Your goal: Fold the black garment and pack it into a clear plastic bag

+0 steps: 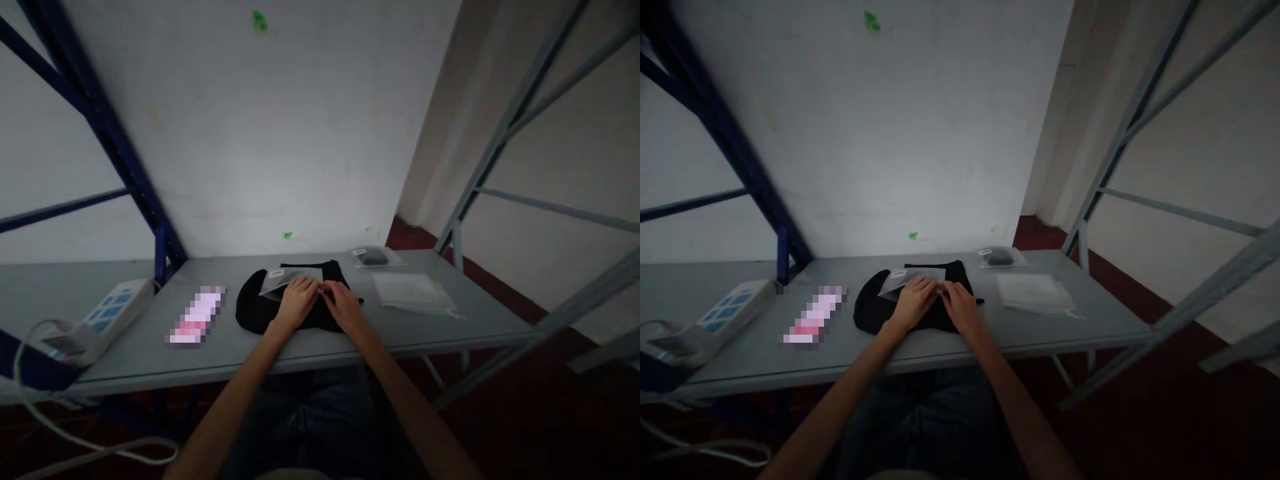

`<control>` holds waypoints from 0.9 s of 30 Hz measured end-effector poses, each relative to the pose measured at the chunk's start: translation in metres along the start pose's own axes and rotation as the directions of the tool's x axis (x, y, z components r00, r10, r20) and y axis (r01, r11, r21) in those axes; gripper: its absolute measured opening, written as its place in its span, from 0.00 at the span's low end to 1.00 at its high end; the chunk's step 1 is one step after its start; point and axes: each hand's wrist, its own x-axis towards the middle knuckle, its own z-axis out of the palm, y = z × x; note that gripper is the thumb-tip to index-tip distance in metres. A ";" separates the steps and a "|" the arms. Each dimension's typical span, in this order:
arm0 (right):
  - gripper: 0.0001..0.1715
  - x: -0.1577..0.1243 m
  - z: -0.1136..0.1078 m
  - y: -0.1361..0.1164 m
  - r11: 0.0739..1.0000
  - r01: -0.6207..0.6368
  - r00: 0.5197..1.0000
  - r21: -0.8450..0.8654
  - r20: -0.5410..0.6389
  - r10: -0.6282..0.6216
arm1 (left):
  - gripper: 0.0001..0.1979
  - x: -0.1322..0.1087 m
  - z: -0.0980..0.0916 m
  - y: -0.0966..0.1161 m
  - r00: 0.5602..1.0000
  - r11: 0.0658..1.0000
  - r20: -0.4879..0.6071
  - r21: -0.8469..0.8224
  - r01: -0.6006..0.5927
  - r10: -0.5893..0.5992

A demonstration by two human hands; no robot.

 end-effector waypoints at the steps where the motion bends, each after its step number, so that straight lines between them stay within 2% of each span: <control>1: 0.13 0.000 0.000 0.000 1.000 0.002 1.000 0.008 -0.005 -0.002 | 0.05 -0.002 0.001 -0.002 1.000 1.000 -0.023 -0.005 -0.011 0.011; 6: 0.12 0.002 0.000 0.002 0.997 0.050 0.999 -0.064 0.020 -0.049 | 0.08 -0.011 0.002 -0.005 0.992 0.998 -0.112 -0.028 -0.063 0.059; 12: 0.10 0.001 -0.002 0.000 0.991 0.047 0.999 -0.127 -0.011 -0.049 | 0.09 -0.012 0.005 -0.002 0.979 0.992 -0.160 0.000 -0.125 0.123; 17: 0.11 0.000 -0.004 0.000 0.980 0.011 1.000 -0.198 -0.008 -0.013 | 0.08 -0.015 0.004 -0.011 0.971 0.984 -0.160 0.034 -0.175 0.178; 21: 0.13 -0.002 -0.004 0.003 0.981 -0.022 1.000 -0.192 -0.008 0.020 | 0.08 -0.026 -0.009 -0.025 0.981 0.984 -0.088 0.052 -0.170 0.174; 27: 0.13 -0.003 -0.004 0.007 0.984 -0.066 0.998 -0.164 -0.003 0.067 | 0.08 -0.059 -0.042 -0.053 1.000 0.993 0.011 0.112 -0.022 0.021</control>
